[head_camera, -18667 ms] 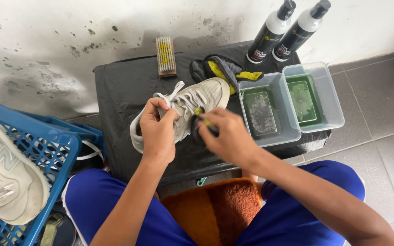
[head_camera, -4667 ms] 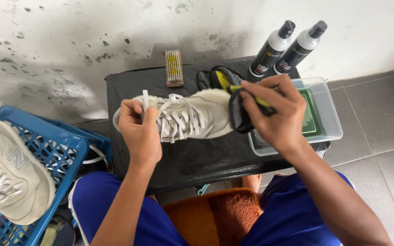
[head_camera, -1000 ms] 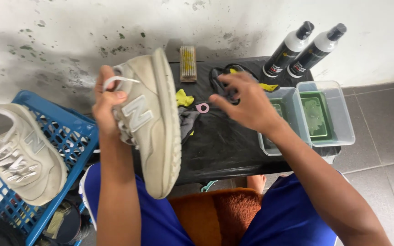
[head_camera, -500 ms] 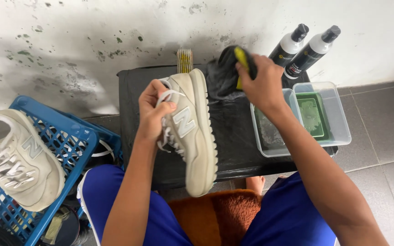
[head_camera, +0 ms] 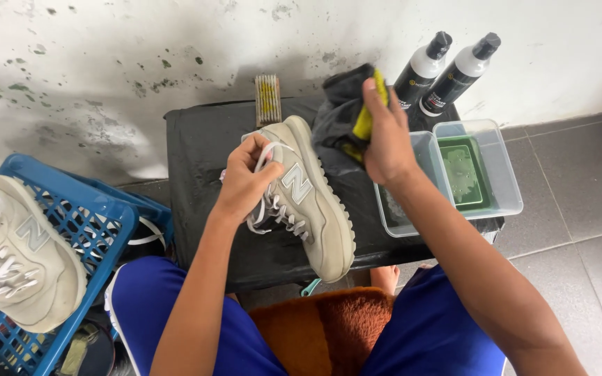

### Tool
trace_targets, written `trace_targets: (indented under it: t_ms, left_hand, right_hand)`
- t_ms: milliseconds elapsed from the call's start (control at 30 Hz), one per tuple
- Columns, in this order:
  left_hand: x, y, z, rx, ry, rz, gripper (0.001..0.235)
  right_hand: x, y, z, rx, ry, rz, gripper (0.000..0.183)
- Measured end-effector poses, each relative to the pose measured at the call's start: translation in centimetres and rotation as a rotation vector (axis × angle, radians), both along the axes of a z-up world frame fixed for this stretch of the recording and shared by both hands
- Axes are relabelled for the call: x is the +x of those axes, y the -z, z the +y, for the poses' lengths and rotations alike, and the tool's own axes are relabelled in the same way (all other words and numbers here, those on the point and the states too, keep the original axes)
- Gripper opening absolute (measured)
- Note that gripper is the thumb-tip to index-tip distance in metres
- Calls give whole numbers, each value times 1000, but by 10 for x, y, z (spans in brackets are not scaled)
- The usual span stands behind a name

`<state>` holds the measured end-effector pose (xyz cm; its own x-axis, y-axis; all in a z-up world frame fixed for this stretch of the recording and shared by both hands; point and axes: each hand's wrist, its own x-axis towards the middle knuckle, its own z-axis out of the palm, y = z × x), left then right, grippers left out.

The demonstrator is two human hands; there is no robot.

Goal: The person wipes a white sneaker with a yellow cloth, focusing on the sole, sides, and upper. They rotate the shoe to clean different areas and use a brush to scrub the laces and upper surface.

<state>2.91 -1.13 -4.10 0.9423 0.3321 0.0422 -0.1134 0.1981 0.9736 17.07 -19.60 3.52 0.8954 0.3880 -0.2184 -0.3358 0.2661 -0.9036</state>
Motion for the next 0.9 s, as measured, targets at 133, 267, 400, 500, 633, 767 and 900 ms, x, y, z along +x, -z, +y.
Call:
trace_targets:
  t_ms: [133, 267, 400, 500, 633, 767, 900]
  left_hand:
    - [-8, -13, 3, 56, -23, 117, 23]
    - [-8, -51, -5, 171, -33, 449, 20]
    - [-7, -52, -3, 121, 61, 491, 25]
    - [-8, -28, 1, 7, 47, 360, 24]
    - [-13, -10, 9, -168, 85, 245, 20]
    - [-7, 16, 4, -399, 90, 168, 12]
    - [5, 22, 2, -494, 6, 206, 11]
  right_hand:
    - [-7, 38, 8, -35, -69, 20, 67]
    - [-19, 41, 19, -31, -217, -11, 59]
    - [-34, 42, 21, -76, -322, 66, 49]
    - [-38, 34, 25, -93, -286, 132, 45]
    - [-24, 66, 18, -67, -251, 154, 40]
    - [-27, 44, 2, -6, -164, -216, 39]
    - [-38, 60, -8, -294, -155, -666, 53]
